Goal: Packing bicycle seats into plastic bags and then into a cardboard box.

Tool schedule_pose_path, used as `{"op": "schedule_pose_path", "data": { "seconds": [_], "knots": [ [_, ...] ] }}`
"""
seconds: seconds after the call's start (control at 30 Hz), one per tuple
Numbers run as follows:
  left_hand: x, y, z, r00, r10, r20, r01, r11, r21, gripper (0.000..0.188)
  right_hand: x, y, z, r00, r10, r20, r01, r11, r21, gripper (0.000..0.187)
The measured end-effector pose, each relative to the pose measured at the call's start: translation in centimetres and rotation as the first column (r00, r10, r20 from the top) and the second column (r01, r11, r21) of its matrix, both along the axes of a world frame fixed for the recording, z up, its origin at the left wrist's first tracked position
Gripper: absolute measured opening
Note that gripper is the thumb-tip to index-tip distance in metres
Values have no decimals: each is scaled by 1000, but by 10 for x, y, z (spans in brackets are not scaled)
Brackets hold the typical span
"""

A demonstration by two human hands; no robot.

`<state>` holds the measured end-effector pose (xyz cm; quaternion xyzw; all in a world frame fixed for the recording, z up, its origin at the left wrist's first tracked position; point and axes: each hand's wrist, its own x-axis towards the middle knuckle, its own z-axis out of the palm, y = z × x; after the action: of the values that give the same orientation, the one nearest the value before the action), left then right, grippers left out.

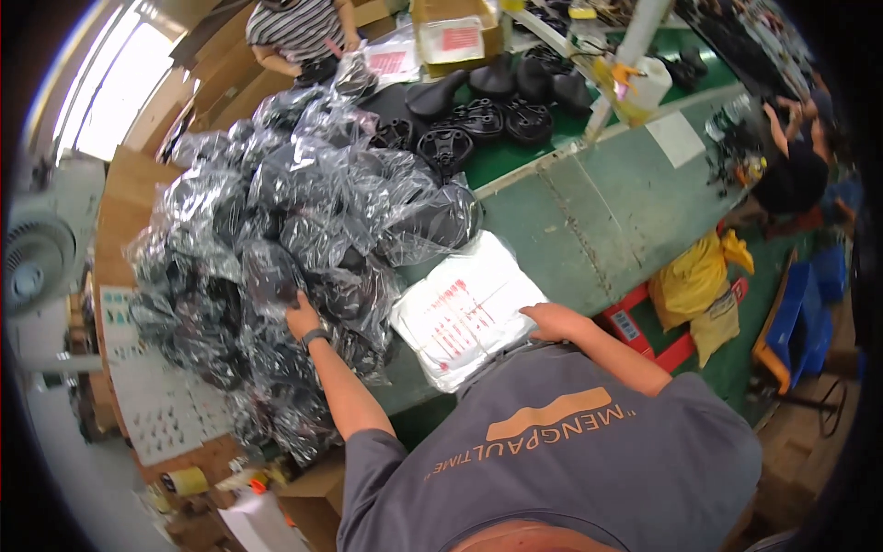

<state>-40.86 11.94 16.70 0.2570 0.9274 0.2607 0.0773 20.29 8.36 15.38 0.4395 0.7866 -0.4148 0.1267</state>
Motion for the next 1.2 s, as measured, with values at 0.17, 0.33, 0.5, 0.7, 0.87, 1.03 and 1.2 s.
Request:
{"op": "schedule_pose_path", "data": {
  "seconds": [0.17,0.33,0.5,0.7,0.87,1.03,1.2],
  "knots": [
    [125,-7,-28,902,-121,-415,171,981,87,94,45,-7,-22,978,-152,-145,164,984,71,72],
    [368,-26,-49,678,-735,-12,728,670,143,88,116,2,-40,979,-203,-36,199,976,-93,72],
    [563,16,4,213,-912,351,895,327,305,86,226,28,-82,933,-356,-46,354,934,-47,77],
    [660,122,22,96,-938,334,866,244,437,69,335,63,-67,890,-444,104,451,891,-51,53],
    [682,127,13,9,-922,387,939,141,313,69,359,-8,-107,774,-630,58,631,762,-146,50],
    [675,105,3,-332,-898,288,943,-320,91,67,369,-58,-135,628,-775,69,778,624,-70,53],
    [652,85,-10,-387,-880,276,922,-377,91,61,360,-95,-112,459,-889,-4,887,457,66,54]
  ]
}}
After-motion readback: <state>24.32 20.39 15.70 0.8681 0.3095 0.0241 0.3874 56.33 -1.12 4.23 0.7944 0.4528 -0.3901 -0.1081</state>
